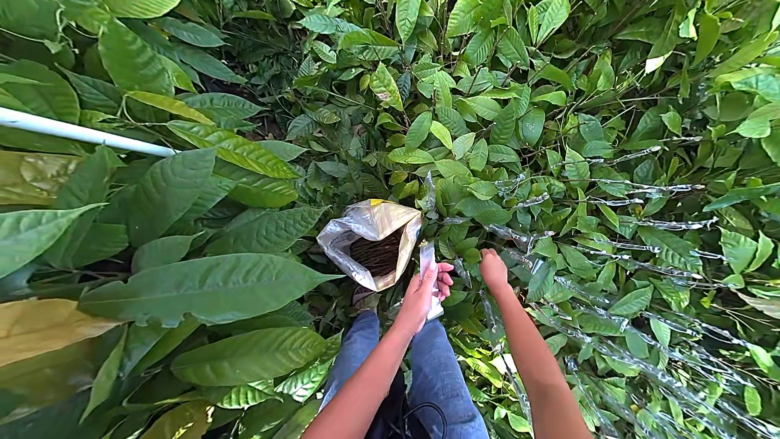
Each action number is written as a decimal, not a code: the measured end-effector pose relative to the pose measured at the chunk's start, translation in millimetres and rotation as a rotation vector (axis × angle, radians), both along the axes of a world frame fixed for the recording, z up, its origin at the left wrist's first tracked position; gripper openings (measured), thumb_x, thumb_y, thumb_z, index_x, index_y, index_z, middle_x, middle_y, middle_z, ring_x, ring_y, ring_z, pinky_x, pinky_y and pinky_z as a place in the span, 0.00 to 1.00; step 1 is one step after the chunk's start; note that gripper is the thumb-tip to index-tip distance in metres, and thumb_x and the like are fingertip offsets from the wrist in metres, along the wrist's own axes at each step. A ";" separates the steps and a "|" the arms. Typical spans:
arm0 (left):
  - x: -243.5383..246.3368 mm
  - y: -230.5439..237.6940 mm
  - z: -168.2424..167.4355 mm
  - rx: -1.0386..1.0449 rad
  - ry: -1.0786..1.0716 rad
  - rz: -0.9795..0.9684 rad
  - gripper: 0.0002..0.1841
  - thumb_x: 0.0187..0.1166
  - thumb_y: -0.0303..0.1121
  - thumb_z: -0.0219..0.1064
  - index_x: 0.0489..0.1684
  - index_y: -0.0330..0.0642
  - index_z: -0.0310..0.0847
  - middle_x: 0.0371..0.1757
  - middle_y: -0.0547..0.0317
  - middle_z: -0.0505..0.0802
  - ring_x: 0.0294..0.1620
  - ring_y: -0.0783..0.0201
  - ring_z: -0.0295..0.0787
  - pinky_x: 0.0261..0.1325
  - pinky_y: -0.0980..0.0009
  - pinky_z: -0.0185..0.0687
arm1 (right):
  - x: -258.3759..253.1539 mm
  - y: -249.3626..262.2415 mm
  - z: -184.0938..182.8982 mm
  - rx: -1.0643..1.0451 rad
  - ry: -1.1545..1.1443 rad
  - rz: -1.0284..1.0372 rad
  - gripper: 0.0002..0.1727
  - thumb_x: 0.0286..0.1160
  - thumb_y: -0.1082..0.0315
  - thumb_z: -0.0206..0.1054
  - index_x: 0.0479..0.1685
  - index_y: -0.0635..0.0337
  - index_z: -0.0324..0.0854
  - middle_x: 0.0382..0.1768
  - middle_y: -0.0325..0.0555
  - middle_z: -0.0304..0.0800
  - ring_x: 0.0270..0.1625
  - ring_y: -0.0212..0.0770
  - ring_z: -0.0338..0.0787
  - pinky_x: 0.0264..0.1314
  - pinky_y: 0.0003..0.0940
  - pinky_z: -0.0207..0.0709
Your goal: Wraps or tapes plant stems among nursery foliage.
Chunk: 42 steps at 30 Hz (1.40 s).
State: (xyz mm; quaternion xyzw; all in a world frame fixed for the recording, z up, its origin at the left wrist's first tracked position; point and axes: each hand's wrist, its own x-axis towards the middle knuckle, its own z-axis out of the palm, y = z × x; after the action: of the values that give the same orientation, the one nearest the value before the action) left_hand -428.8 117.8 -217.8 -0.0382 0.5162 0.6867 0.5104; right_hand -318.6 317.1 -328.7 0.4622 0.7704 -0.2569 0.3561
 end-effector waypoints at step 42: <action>-8.7 46.9 9.3 -0.077 -0.303 0.208 0.05 0.88 0.22 0.54 0.46 0.38 0.75 0.32 0.61 0.88 0.31 0.70 0.87 0.37 0.77 0.86 | 80.1 -22.5 88.4 -0.192 0.616 -0.564 0.16 0.90 0.71 0.51 0.58 0.72 0.83 0.39 0.48 0.88 0.41 0.31 0.85 0.51 0.30 0.80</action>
State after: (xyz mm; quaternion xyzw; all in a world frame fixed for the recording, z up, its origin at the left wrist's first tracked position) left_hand -437.5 164.7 -208.5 -0.2140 0.4524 0.7020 0.5067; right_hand -238.4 294.6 -240.3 0.5213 0.6566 -0.5410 0.0668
